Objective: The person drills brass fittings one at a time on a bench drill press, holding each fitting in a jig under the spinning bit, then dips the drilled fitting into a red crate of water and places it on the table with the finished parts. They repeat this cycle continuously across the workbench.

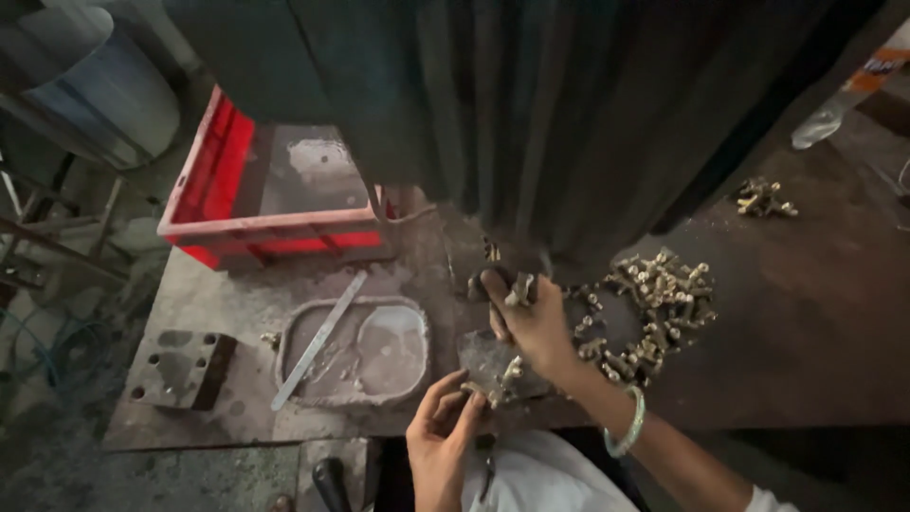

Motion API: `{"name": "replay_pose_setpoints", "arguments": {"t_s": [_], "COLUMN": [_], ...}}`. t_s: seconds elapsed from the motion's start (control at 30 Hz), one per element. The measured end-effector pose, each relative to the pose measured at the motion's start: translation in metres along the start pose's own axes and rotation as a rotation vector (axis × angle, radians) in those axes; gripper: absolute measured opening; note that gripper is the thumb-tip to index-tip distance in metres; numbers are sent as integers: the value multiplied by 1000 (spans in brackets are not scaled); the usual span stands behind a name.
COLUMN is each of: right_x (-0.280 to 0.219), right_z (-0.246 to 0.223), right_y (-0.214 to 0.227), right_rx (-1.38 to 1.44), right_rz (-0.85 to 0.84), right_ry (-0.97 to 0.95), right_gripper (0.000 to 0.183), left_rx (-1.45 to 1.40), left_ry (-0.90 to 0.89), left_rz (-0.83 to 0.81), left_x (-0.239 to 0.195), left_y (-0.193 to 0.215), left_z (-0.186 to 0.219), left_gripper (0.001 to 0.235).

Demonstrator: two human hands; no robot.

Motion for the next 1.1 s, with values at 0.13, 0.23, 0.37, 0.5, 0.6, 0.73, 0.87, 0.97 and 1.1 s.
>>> {"name": "replay_pose_setpoints", "arguments": {"t_s": [0.13, 0.23, 0.37, 0.5, 0.6, 0.73, 0.87, 0.97, 1.1], "right_x": [-2, -2, 1, 8, 9, 18, 24, 10, -11], "right_z": [-11, -15, -5, -5, -23, 53, 84, 64, 73], "right_y": [0, -4, 4, 9, 3, 64, 88, 87, 107], "right_rx": [-47, -65, -35, -95, -211, -203, -353, -503, -750], "right_rz": [-11, -49, -49, -46, -279, -416, -309, -260, -218], "right_ry": [-42, -17, -7, -77, 199, 371, 361, 427, 357], "right_gripper": [28, 29, 32, 29, 24, 18, 14, 28, 34], "left_rx": [5, -9, -38, 76, 258, 679, 879, 1007, 1039], "left_ry": [1, -9, -8, -335, -435, -1196, -1143, -894, -632], "left_rz": [17, 26, 65, 96, 207, 158, 129, 122, 45], "left_x": [-9, -14, -10, -11, -47, -27, -2, 14, 16], "left_y": [-6, -10, -10, -30, -51, -65, -60, -52, -49], "left_z": [8, 21, 26, 105, 187, 170, 144, 122, 112], "left_gripper": [40, 41, 41, 38, 42, 37, 38, 36, 32]}}
Point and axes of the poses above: each hand's wrist, its own x-axis towards the middle knuckle, its own y-axis out of the back of the hand, z = x × y, the point moved 3 cm from there along x, towards the middle knuckle, and after that the axes turned 11 degrees about x, right-handed, at the moved point
